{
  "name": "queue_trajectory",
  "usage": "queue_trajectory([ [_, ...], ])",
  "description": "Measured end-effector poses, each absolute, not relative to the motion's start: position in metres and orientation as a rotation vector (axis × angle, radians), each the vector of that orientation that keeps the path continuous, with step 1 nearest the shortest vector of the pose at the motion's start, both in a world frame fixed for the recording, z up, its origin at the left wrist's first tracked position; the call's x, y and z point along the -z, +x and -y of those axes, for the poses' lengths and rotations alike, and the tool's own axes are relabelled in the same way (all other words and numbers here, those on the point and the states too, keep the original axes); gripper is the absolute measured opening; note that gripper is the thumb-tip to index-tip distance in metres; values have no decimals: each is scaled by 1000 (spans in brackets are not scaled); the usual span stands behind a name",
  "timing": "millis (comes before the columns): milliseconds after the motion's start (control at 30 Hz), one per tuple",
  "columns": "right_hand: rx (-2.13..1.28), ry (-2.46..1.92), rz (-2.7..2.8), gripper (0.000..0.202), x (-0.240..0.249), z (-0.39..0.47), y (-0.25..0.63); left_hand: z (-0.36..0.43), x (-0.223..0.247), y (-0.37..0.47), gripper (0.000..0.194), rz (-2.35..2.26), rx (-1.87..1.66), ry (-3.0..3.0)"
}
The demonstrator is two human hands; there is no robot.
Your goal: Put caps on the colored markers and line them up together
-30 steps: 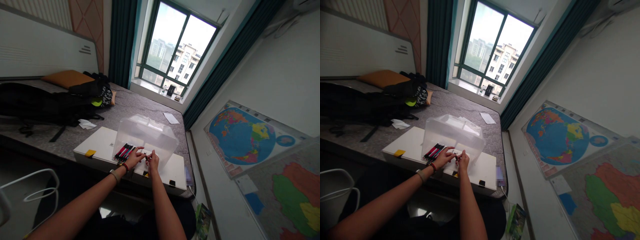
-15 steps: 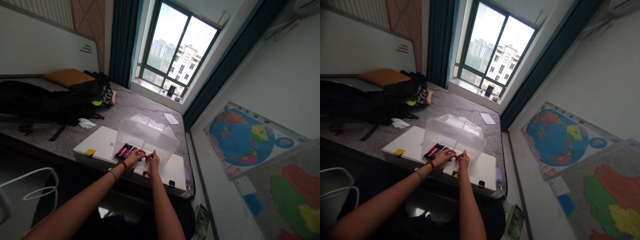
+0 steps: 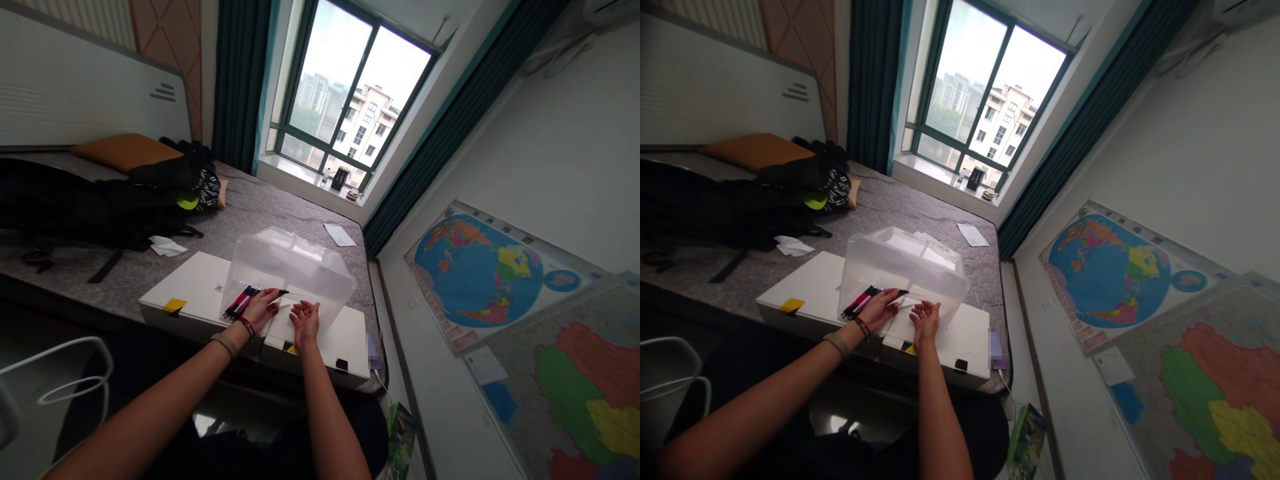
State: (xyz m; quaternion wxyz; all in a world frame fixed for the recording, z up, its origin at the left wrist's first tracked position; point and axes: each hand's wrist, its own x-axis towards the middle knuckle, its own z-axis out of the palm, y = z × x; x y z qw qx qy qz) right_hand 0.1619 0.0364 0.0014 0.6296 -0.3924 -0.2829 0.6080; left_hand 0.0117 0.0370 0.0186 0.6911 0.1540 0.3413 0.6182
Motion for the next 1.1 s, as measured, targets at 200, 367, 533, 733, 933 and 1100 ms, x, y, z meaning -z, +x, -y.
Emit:
queue_trajectory([
  [200,-1296,-971,768,53,-7,-35,153,-43,-27,-1,22,-759,-1413,276],
  [367,-990,-963,854,48,-76,-37,158,-36,-24,-2,31,-895,-1385,264],
  [533,-821,-916,1030,36,-156,-43,162,-31,-22,5,38,-994,-1379,341],
  [733,-845,-1426,1650,12,-138,-63,166,-29,-25,5,36,-988,-1414,338],
  [933,-978,-2038,1954,15,-101,-101,159,-29,-25,2,37,-979,-1410,331],
  [1100,-813,-2037,2026,13,-101,-121,154,-31,-22,3,38,-997,-1425,339],
])
